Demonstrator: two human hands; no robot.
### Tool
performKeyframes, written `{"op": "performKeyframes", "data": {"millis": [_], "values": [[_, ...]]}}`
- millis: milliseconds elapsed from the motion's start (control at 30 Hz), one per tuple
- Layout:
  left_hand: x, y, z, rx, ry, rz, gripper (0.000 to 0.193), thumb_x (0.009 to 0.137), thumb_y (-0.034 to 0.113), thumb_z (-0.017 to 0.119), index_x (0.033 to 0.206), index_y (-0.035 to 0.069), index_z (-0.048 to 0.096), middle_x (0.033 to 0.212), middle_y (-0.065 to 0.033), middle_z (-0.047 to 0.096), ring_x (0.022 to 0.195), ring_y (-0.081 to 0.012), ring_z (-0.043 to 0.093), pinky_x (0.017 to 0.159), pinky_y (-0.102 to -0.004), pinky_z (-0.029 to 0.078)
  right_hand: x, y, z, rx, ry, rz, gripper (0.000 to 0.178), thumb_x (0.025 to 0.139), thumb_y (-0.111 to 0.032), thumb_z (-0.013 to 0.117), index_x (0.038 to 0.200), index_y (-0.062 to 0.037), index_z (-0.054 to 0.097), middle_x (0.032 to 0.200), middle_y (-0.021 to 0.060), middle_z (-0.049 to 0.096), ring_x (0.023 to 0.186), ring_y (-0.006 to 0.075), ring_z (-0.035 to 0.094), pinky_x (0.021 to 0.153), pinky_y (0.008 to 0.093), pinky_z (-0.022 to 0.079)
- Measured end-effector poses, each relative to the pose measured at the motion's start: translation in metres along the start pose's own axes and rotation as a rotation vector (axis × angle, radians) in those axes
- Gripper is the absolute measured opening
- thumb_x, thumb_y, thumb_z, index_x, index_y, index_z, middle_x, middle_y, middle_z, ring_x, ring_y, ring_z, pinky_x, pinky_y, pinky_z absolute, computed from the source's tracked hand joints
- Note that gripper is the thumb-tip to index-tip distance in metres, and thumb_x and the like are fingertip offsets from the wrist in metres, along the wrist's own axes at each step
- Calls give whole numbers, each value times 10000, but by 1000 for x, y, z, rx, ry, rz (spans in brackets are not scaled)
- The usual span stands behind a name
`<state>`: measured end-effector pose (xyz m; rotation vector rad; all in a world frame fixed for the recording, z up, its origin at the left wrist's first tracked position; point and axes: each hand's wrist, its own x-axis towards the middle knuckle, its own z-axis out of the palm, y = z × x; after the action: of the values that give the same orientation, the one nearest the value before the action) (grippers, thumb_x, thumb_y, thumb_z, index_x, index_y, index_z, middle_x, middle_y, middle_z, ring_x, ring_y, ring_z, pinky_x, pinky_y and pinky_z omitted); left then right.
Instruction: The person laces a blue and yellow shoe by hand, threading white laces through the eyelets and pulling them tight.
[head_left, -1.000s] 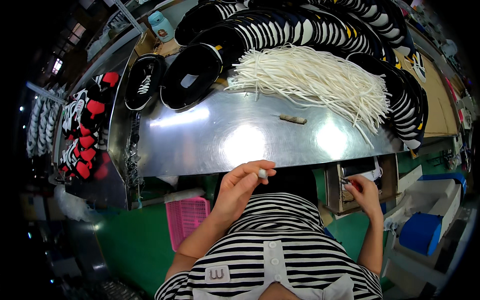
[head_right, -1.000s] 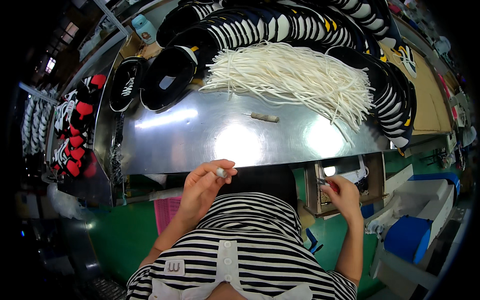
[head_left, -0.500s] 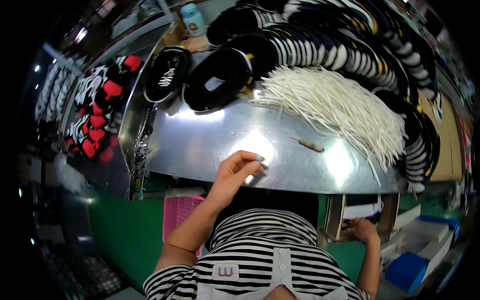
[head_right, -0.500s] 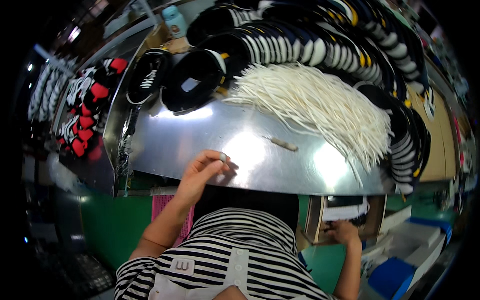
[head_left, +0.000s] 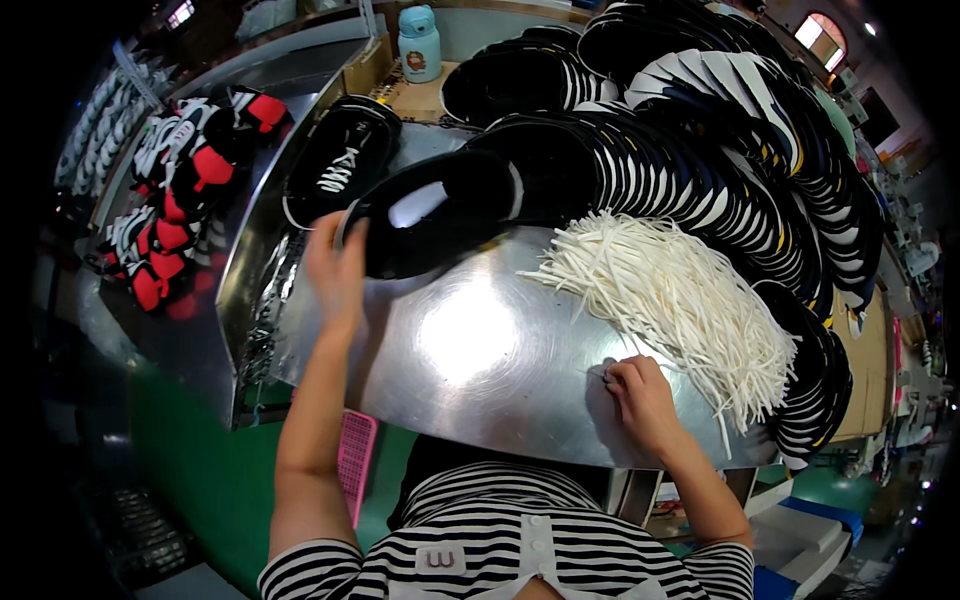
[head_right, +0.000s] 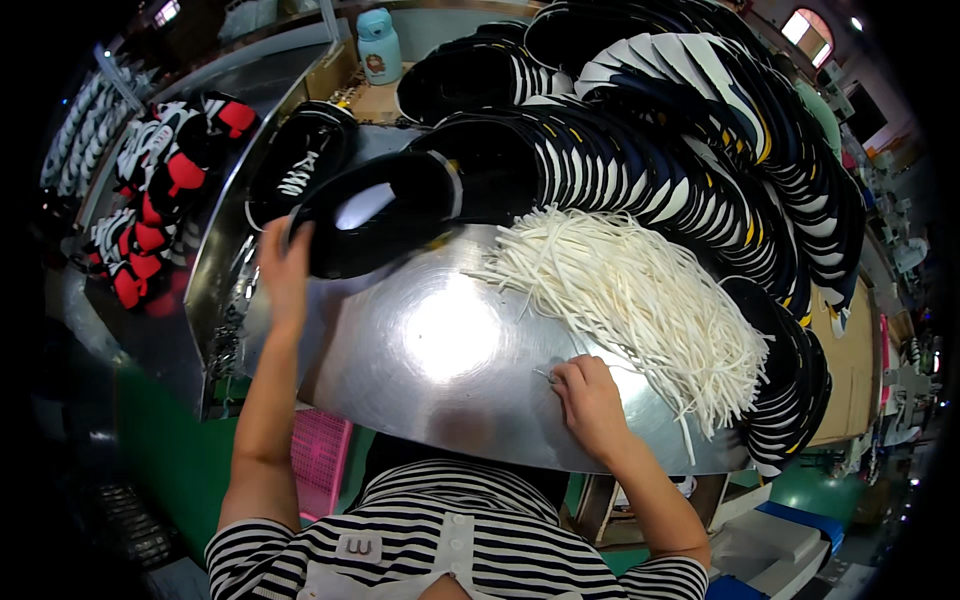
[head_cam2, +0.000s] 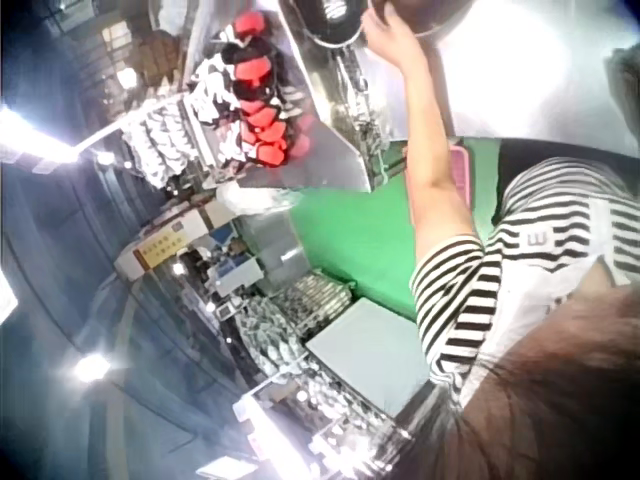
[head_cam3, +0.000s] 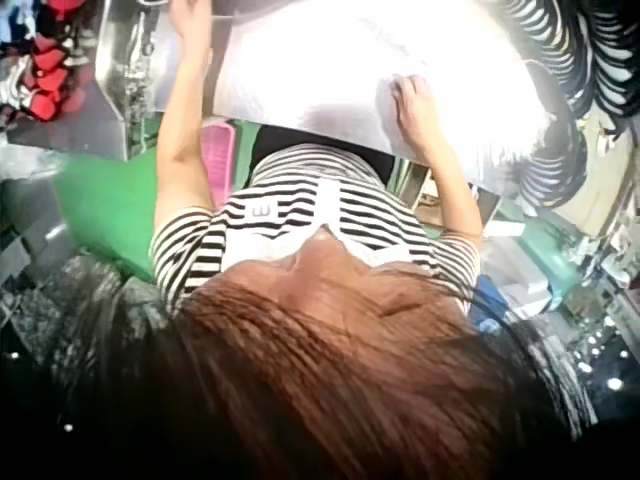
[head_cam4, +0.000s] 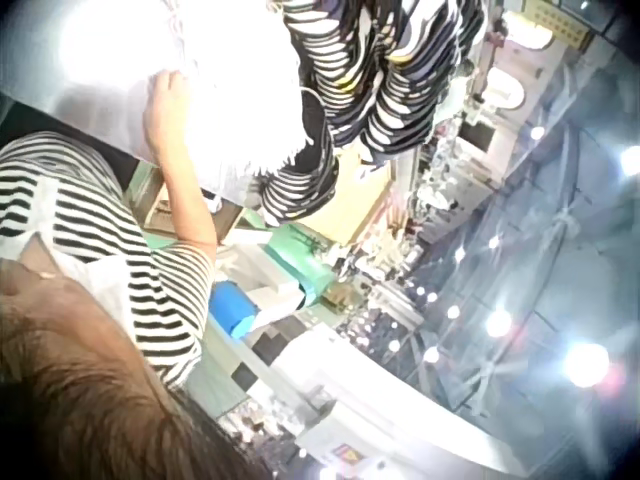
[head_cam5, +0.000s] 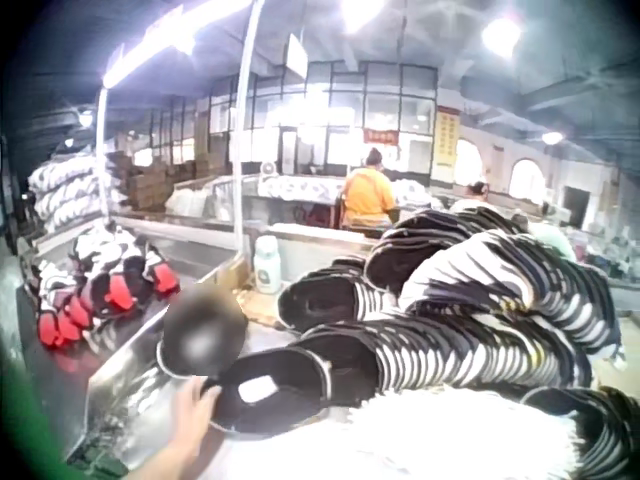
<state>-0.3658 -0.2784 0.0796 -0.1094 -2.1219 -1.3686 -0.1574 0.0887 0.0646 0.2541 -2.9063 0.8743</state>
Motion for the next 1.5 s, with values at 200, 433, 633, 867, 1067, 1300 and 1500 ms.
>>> {"op": "performKeyframes", "data": {"millis": [200,433,633,867,1067,1300,1500], "values": [[-115,91,-31,358,-718,562,427,827,128,701,1233,64,583,1254,-123,566,1037,-287,581,875,-431,414,49,-18,-22,917,-26,320,217,930,2,571,1138,-19,515,876,53,505,758,141,494,705,250,416],[-127,98,-12,39,-748,264,448,758,121,750,1179,55,612,1233,-137,600,1108,-353,569,958,-464,442,147,-9,0,-121,-13,-182,213,821,-54,661,1033,-70,645,991,142,605,754,330,646,658,415,525],[-90,16,-12,204,-442,465,194,685,197,698,803,52,644,934,-152,591,928,-364,550,820,-468,442,175,0,49,-475,-116,-180,158,737,-14,643,881,-71,675,849,177,672,781,363,673,659,450,536],[-72,28,-3,538,-693,816,432,716,520,718,748,91,744,825,-51,668,905,-249,542,831,-386,390,168,29,21,-135,84,-346,90,865,29,622,826,-4,547,754,103,574,652,203,590,579,360,449],[-75,36,-4,638,-1010,691,449,801,506,680,641,88,718,698,-126,687,645,-327,659,620,-436,481,123,-111,-56,735,-230,4,71,1005,-73,509,942,-45,527,745,2,532,623,77,442,577,219,378],[-64,61,-18,494,-1062,452,253,832,400,693,883,155,733,742,-134,680,704,-321,670,611,-466,497,30,-105,-58,1165,47,64,144,902,25,538,1024,-2,610,894,112,623,665,107,521,574,212,438],[-73,46,-55,164,-1406,-438,620,900,542,656,1082,-50,682,866,-134,706,741,-207,641,680,-344,506,30,-110,49,1242,-120,404,169,956,-105,618,1090,-8,584,763,88,667,480,46,439,430,191,317]]}}
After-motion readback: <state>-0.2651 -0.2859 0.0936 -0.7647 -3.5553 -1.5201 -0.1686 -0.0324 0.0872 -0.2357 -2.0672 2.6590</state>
